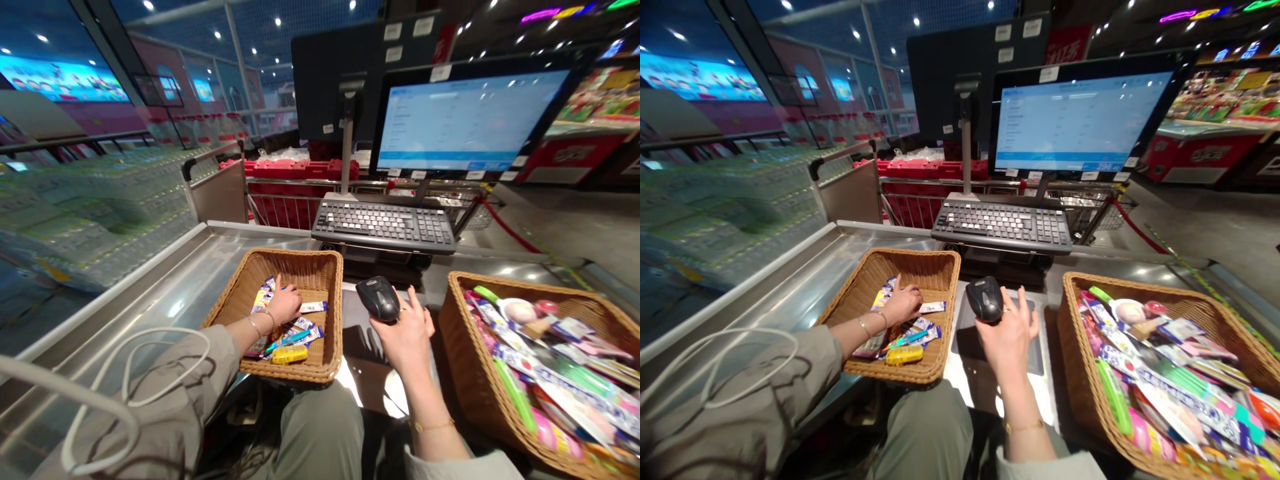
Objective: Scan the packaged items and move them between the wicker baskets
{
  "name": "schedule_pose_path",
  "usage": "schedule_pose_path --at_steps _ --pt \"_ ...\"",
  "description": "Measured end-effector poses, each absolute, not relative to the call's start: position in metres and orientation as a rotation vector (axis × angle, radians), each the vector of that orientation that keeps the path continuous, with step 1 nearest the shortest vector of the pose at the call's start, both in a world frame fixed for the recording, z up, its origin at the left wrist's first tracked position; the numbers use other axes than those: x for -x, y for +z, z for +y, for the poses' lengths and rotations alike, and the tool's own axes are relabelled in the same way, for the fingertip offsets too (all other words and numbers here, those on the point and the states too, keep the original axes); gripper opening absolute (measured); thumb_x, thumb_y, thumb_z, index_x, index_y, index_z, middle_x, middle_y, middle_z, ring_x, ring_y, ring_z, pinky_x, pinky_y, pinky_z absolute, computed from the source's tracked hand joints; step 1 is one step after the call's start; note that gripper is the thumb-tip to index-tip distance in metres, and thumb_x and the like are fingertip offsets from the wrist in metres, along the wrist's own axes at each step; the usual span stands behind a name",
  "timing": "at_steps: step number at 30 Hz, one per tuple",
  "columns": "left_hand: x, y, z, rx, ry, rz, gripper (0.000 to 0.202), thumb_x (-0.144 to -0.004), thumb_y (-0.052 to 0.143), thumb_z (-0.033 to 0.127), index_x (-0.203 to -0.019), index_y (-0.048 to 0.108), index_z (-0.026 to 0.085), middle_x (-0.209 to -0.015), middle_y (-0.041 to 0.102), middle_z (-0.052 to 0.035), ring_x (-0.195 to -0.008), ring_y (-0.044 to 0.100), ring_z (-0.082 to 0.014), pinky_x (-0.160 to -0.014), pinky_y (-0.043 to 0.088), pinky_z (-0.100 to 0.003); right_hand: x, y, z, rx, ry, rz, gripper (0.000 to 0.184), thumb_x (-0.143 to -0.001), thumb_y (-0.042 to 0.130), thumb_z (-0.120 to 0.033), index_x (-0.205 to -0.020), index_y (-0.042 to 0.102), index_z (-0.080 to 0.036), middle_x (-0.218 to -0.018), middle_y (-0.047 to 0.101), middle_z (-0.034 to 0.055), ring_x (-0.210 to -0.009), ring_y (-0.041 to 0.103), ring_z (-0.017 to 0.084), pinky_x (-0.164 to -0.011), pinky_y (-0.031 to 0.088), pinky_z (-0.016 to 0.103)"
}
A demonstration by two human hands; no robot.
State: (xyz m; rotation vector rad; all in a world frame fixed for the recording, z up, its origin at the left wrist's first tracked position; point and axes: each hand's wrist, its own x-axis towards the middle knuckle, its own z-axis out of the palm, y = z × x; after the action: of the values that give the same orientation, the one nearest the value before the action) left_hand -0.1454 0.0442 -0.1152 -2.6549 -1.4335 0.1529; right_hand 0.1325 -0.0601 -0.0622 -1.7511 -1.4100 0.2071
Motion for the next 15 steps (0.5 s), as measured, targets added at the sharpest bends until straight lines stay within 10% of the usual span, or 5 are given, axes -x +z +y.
schedule_pose_path --at_steps 11,15 --pt "0.149 -0.067 0.058 2.551 -0.069 -1.479 0.008 -0.083 0.066 0.03 -0.083 0.072 0.024 -0.094 0.077 -0.0057 -0.116 0.062 -0.032 -0.111 -0.009 -0.074 -0.13 -0.064 -0.06 1.758 0.151 -1.42 0.033 -0.07 0.061 -0.034 -0.099 0.071 -0.022 -0.128 0.067 0.0098 -0.141 0.037 0.033 -0.113 0.018 0.059" --pt "0.144 -0.047 0.05 2.474 -0.25 -1.505 0.009 -0.084 0.064 0.024 -0.089 0.072 0.026 -0.121 0.072 -0.0057 -0.129 0.054 -0.0345 -0.107 -0.013 -0.078 -0.128 -0.066 -0.06 1.751 0.136 -1.423 0.031 -0.07 0.062 -0.035 -0.097 0.071 -0.022 -0.129 0.067 0.0089 -0.142 0.037 0.032 -0.114 0.017 0.058"
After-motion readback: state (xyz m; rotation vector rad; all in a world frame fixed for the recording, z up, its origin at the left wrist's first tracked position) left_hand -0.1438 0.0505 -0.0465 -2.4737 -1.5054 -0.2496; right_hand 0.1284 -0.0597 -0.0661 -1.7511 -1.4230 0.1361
